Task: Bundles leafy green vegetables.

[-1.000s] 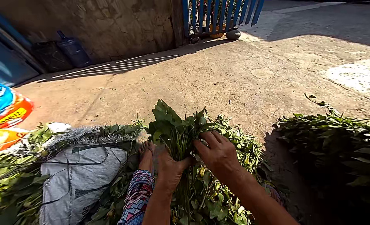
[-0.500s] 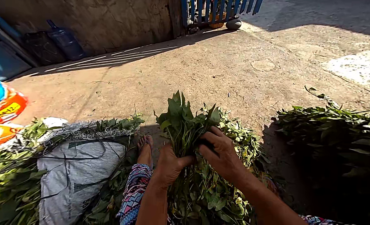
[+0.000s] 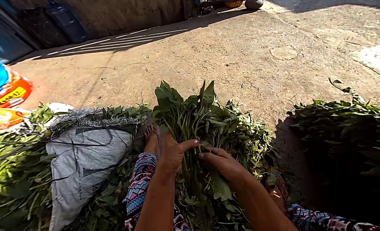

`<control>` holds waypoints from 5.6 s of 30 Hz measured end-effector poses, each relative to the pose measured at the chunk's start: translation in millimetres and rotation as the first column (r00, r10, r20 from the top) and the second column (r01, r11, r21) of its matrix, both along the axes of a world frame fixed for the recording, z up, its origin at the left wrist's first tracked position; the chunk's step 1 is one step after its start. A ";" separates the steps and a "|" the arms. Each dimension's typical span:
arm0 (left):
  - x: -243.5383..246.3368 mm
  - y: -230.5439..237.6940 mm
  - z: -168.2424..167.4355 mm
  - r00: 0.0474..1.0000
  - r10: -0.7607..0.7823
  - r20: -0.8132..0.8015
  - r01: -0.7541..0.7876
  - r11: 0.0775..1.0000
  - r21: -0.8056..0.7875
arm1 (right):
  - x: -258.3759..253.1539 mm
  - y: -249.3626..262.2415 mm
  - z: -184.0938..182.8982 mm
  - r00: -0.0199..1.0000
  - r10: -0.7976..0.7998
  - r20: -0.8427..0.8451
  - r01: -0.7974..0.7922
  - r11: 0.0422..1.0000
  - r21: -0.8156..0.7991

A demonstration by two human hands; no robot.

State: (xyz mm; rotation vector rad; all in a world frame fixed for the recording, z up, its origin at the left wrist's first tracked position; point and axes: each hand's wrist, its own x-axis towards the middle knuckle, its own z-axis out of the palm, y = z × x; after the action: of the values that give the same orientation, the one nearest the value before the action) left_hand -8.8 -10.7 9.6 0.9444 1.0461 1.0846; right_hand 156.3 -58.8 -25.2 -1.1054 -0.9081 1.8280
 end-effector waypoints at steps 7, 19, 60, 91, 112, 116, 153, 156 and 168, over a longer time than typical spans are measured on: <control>-21.9 22.3 5.3 0.833 0.535 0.141 -0.542 0.841 0.006 | 52.2 -40.7 -32.6 0.978 0.195 -0.073 -0.184 0.973 0.136; -46.5 18.6 12.3 0.746 0.660 0.086 -0.666 0.739 0.103 | 16.7 -2.9 -146.4 0.277 -0.050 0.960 0.076 0.997 0.030; 37.0 -1.2 -13.0 0.984 0.176 0.011 -0.176 0.982 0.070 | -20.1 -20.5 -49.8 0.396 -0.841 0.369 0.236 0.482 0.844; 29.3 3.4 -11.1 0.967 0.137 0.215 -0.161 0.982 0.099 | -7.5 -29.2 -38.5 0.521 -0.739 0.428 0.157 0.575 0.803; 28.4 1.7 -9.8 0.998 0.034 0.055 -0.043 0.987 0.152 | -6.8 -27.3 -14.5 0.812 -0.524 0.256 0.358 0.795 0.490; 30.5 -0.6 -15.9 1.000 -0.014 0.022 0.009 0.975 0.222 | -23.4 -11.9 8.6 0.758 -0.647 -0.081 0.651 0.742 0.157; 10.4 18.4 -1.2 0.901 0.432 0.029 -0.432 0.893 0.129 | 55.7 -35.9 -26.3 0.287 -0.111 0.952 0.037 0.994 0.104; 22.5 10.9 -10.2 0.953 0.302 -0.004 -0.298 0.945 0.135 | 40.6 -28.1 -24.6 0.465 -0.427 0.775 0.049 0.887 0.459; 26.0 5.3 -13.0 0.997 0.023 -0.074 -0.023 1.000 0.006 | -18.8 -21.4 -26.6 0.813 -0.395 0.428 0.210 0.884 0.417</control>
State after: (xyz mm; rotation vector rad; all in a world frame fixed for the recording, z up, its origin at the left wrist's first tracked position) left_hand 17.2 -5.4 -3.4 0.9847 1.1180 1.0786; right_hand 137.5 -80.2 -51.8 -1.4254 -1.2151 1.0616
